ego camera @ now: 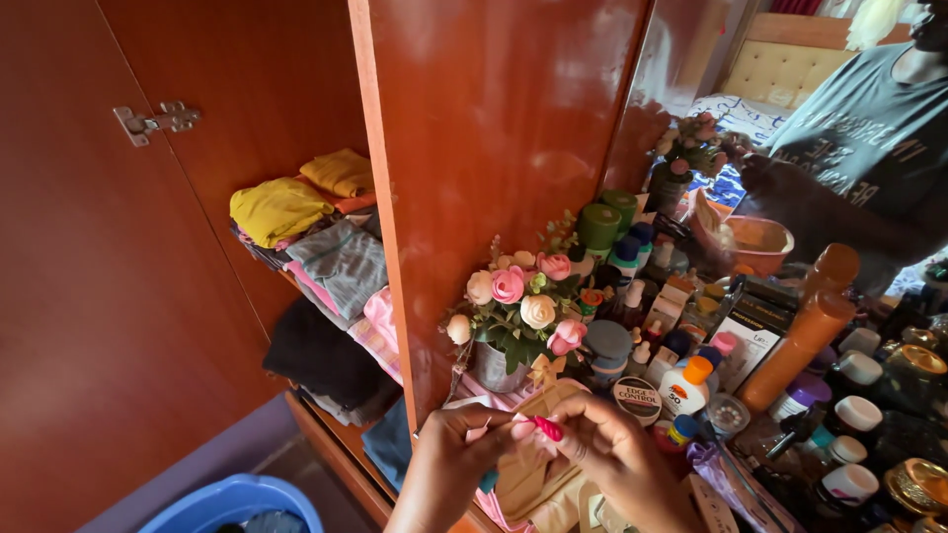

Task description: The person opens a pink cosmetic bag on a cluttered wooden dresser and sorts through its contents. They handle various small items such as hair ties, a compact mirror, and plastic-wrapped accessories, moving them around inside the bag and occasionally placing them on the dresser surface.

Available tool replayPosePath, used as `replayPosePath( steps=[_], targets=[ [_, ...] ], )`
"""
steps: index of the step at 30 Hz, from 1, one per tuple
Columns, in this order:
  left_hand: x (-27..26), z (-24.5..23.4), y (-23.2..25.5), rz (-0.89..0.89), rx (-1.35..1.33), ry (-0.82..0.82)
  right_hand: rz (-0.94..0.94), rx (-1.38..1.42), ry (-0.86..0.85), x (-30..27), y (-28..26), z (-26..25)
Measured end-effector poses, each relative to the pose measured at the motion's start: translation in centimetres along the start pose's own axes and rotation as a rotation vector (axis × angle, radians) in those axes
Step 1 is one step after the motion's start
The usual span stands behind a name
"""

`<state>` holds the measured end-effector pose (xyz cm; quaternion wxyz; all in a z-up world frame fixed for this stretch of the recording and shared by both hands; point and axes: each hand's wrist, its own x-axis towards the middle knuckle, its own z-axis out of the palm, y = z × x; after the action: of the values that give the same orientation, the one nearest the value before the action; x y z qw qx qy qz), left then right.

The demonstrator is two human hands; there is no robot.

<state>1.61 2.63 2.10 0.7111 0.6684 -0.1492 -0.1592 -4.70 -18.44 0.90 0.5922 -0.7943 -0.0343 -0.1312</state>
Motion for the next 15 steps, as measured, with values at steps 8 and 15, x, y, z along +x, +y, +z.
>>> replayPosePath(
  steps=[8,15],
  targets=[
    [1.9,-0.1,0.4,-0.060,-0.108,0.083,0.084,0.574,0.142,1.7,2.0,0.4],
    [4.2,0.0,0.9,0.093,0.112,0.179,0.090,0.990,0.244,3.1,4.9,2.4]
  ],
)
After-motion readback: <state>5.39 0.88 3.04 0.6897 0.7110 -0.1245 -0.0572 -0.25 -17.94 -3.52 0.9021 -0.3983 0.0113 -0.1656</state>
